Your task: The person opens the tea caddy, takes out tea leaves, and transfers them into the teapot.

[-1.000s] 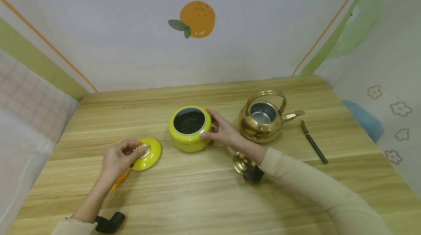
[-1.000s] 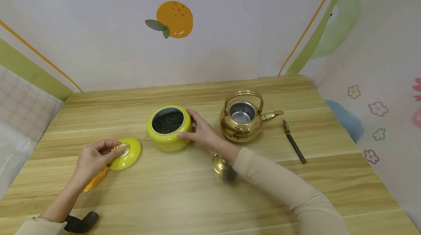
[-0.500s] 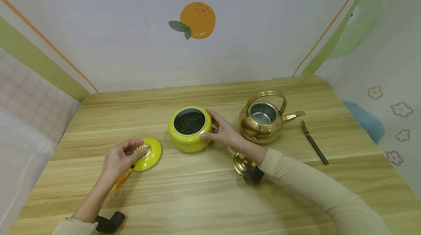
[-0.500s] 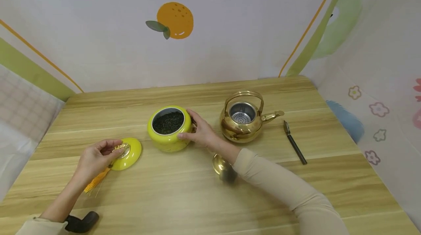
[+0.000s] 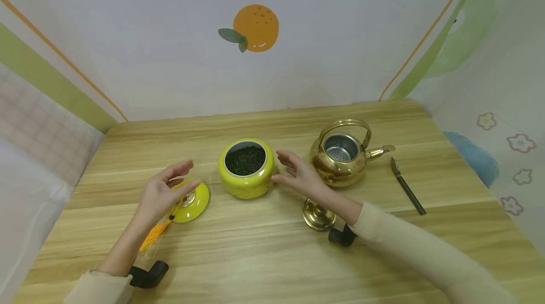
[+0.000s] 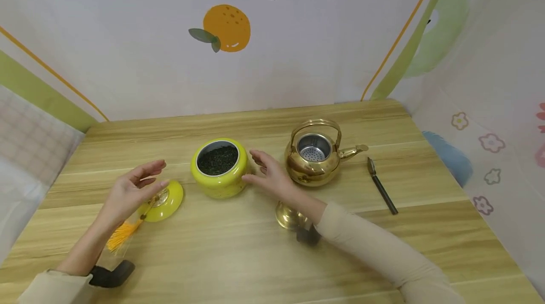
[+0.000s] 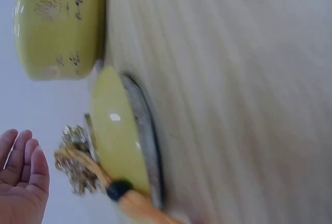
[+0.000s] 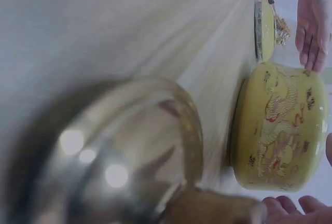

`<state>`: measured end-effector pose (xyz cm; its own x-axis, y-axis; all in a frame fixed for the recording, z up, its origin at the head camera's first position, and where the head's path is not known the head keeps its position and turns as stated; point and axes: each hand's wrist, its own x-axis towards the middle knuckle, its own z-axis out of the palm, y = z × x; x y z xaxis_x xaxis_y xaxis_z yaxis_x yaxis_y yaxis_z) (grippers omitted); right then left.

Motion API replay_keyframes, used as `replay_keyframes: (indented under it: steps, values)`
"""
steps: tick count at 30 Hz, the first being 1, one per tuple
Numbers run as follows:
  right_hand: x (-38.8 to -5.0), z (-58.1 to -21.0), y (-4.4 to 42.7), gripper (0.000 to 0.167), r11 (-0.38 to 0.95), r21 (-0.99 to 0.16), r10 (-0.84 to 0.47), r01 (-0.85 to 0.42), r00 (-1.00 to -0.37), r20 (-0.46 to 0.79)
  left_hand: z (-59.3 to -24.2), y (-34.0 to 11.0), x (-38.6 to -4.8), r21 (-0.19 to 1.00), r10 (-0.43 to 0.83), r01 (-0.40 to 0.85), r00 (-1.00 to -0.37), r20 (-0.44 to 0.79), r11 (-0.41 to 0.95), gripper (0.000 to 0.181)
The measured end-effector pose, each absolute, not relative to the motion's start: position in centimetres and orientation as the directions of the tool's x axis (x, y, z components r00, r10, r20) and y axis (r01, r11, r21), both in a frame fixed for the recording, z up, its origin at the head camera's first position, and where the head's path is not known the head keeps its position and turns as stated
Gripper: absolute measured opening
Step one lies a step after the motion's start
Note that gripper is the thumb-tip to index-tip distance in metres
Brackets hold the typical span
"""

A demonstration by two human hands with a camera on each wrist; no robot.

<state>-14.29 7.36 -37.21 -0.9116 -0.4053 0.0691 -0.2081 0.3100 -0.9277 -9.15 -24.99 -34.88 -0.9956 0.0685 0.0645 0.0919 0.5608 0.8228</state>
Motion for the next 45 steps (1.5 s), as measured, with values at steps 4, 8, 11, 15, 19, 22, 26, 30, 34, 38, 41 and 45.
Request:
replay_keyframes:
  steps: [4,8,11,15,19,22,26,30,34,38,41,45]
  values:
    - [-12.9,-37.0,8.7,0.052,0.316,-0.893,-0.382,-0.319,-0.905,0.188,-34.6,-24.0,-10.1,0.849,0.109,0.122,-0.991,0.077,0.514,0.059]
    - [-11.4,-36.7,10.1,0.041,0.287,-0.862,-0.376,-0.417,-0.877,0.299,-34.6,-23.0,-11.1,0.87,0.146,0.14,-0.986,0.079,0.473,0.062]
    - [-10.5,-36.4,11.4,0.036,0.283,-0.838,-0.359,-0.468,-0.861,0.36,-34.7,-22.4,-11.6,0.887,0.171,0.14,-0.983,0.07,0.441,0.065]
    - [-9.8,-36.2,13.8,0.032,0.319,-0.796,-0.323,-0.515,-0.848,0.419,-34.9,-21.9,-12.1,0.901,0.188,0.13,-0.981,0.056,0.413,0.068]
    - [-9.2,-36.2,16.7,0.03,0.396,-0.755,-0.281,-0.523,-0.852,0.442,-35.2,-21.6,-12.5,0.903,0.2,0.135,-0.978,0.056,0.408,0.069]
    - [-8.8,-36.1,18.9,0.029,0.478,-0.711,-0.236,-0.516,-0.855,0.462,-35.3,-21.4,-12.7,0.902,0.209,0.138,-0.976,0.054,0.41,0.07]
    - [-8.5,-36.4,22.1,0.027,0.61,-0.635,-0.151,-0.473,-0.857,0.494,-35.6,-21.2,-13.0,0.905,0.222,0.148,-0.973,0.061,0.399,0.07]
    - [-8.4,-37.1,25.3,0.024,0.706,-0.588,-0.073,-0.395,-0.866,0.494,-36.0,-21.0,-13.2,0.904,0.227,0.159,-0.971,0.071,0.396,0.07]
    - [-8.2,-38.0,28.0,0.023,0.767,-0.549,-0.05,-0.332,-0.884,0.465,-36.2,-20.9,-13.2,0.902,0.225,0.164,-0.971,0.078,0.398,0.07]
    - [-8.0,-38.6,30.1,0.022,0.82,-0.5,-0.055,-0.277,-0.909,0.414,-36.4,-20.7,-13.2,0.904,0.222,0.165,-0.972,0.081,0.394,0.07]
    - [-7.8,-38.9,31.2,0.021,0.852,-0.472,-0.046,-0.225,-0.932,0.361,-36.5,-20.5,-13.3,0.908,0.222,0.162,-0.972,0.079,0.387,0.071]
    - [-7.5,-39.2,32.2,0.022,0.879,-0.447,-0.042,-0.165,-0.961,0.273,-36.6,-20.4,-13.3,0.911,0.22,0.154,-0.973,0.072,0.382,0.071]
